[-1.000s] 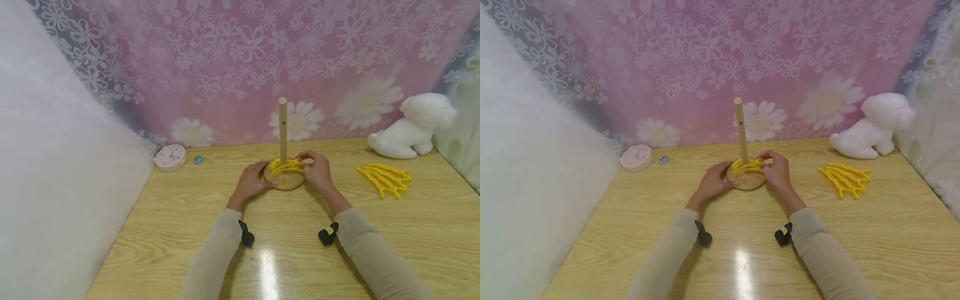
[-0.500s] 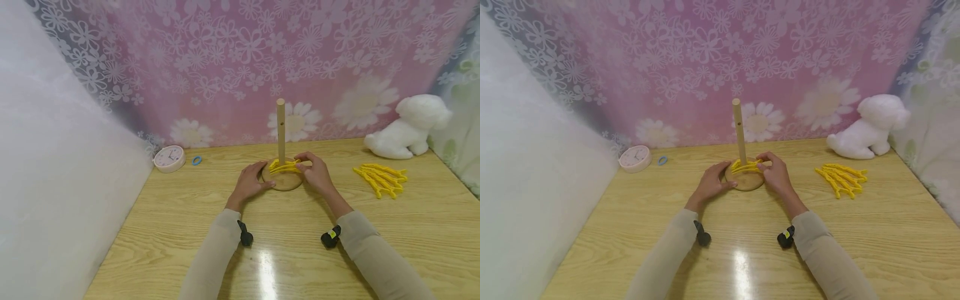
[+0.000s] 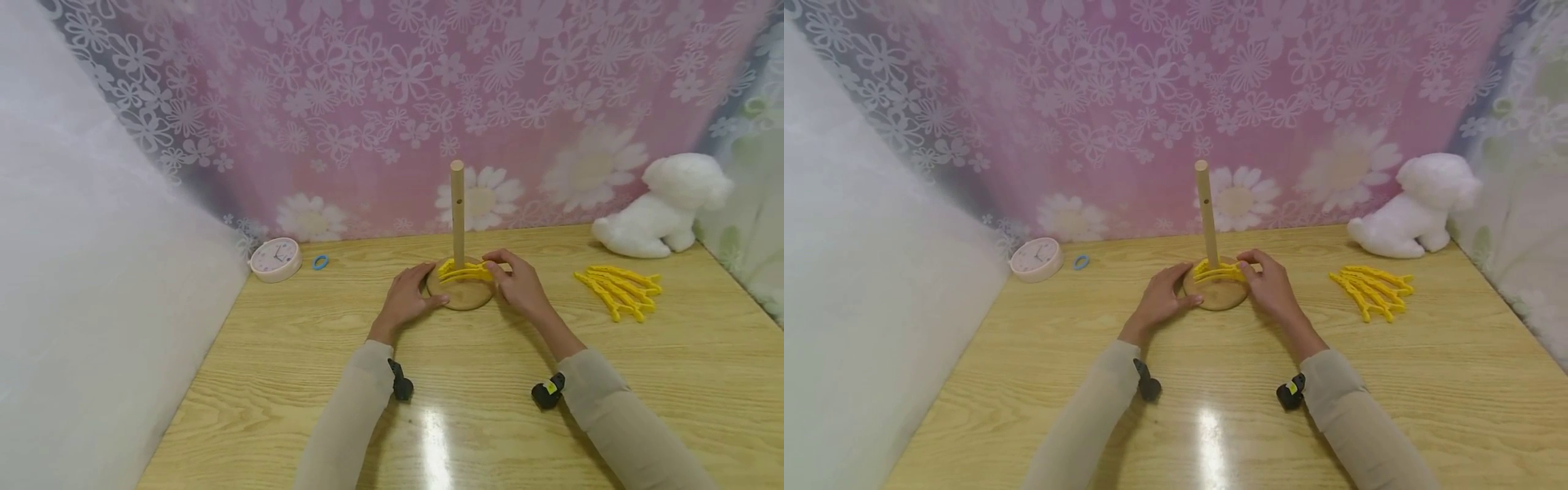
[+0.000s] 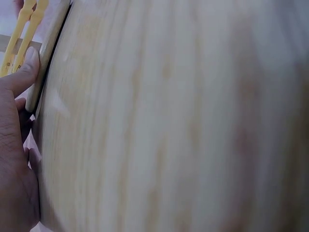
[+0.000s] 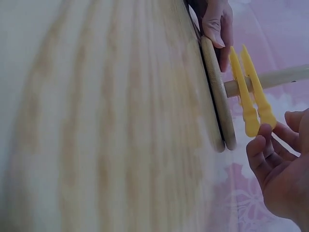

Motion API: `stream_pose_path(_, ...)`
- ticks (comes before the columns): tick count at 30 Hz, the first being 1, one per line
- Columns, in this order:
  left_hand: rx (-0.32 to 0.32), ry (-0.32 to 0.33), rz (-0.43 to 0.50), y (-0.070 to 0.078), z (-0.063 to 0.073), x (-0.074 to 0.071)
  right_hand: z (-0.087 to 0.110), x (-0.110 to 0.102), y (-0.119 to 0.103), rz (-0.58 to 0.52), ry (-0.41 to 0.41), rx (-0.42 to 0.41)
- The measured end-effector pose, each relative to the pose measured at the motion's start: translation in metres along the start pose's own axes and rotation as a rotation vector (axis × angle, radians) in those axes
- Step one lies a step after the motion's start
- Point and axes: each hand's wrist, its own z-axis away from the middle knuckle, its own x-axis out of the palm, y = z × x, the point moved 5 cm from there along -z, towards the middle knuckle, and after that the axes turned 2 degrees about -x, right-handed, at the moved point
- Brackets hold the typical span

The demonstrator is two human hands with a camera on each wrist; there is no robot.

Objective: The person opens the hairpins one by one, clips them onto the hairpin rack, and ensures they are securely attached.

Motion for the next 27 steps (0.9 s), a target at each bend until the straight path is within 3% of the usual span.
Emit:
stream_pose_path(9,-0.007,-0.005,0.008,0.0,0.002,0.001,0.024,-0.03,0.006,0.007,-0.017,0.079)
stream_pose_path(16,0.0,-0.002,0.004,0.0,0.003,-0.001,0.048,-0.07,0.012,0.131,-0.05,0.146)
stream_pose_path(22,0.007,0.005,0.002,0.001,0.002,0.0,0.066,-0.111,0.026,0.3,-0.054,0.127)
stream_pose_path(27,-0.007,-0.004,-0.006,0.002,0.001,0.001,0.083,-0.139,0.033,0.354,-0.057,0.126)
